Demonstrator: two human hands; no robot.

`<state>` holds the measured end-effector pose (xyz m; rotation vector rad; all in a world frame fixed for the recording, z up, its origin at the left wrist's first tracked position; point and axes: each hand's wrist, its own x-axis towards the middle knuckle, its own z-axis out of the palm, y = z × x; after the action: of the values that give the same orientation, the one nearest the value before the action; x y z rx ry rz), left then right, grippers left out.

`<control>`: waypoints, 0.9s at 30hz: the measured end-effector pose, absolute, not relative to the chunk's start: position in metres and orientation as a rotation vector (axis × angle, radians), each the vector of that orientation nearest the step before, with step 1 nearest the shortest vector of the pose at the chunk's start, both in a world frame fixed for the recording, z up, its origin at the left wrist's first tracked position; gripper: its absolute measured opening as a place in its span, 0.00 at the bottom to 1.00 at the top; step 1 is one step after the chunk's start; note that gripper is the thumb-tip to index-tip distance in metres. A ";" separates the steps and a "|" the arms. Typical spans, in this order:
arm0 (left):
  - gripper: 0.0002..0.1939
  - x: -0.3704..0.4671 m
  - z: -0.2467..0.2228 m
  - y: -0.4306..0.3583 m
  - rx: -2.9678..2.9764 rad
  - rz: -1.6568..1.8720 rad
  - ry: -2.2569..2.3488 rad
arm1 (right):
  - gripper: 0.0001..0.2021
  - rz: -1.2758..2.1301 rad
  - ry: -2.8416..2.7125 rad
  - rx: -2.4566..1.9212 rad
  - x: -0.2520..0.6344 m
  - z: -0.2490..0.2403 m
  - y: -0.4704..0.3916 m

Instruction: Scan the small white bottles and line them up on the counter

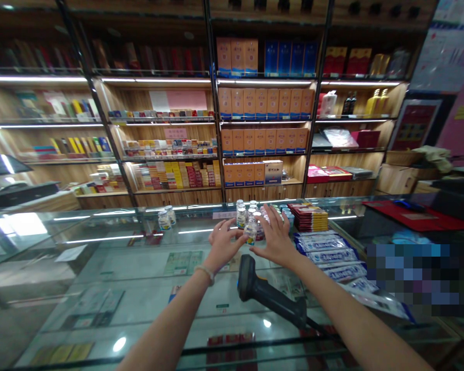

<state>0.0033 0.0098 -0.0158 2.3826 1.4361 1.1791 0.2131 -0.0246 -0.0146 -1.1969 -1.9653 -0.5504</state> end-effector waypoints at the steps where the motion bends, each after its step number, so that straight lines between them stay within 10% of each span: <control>1: 0.12 0.004 -0.016 0.009 2.374 1.181 1.440 | 0.40 -0.563 -1.949 -1.197 0.213 -0.014 -0.025; 13: 0.10 0.001 -0.011 0.011 2.312 1.213 1.555 | 0.42 -0.546 -1.886 -1.224 0.215 -0.015 -0.020; 27: 0.15 -0.002 -0.010 0.015 2.262 1.226 1.563 | 0.18 -0.537 -1.709 -1.236 0.219 -0.015 -0.016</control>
<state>-0.0018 0.0150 -0.0099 2.2623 1.5632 1.2263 0.2193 -0.0158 -0.0146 -1.2356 -1.7092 -0.5373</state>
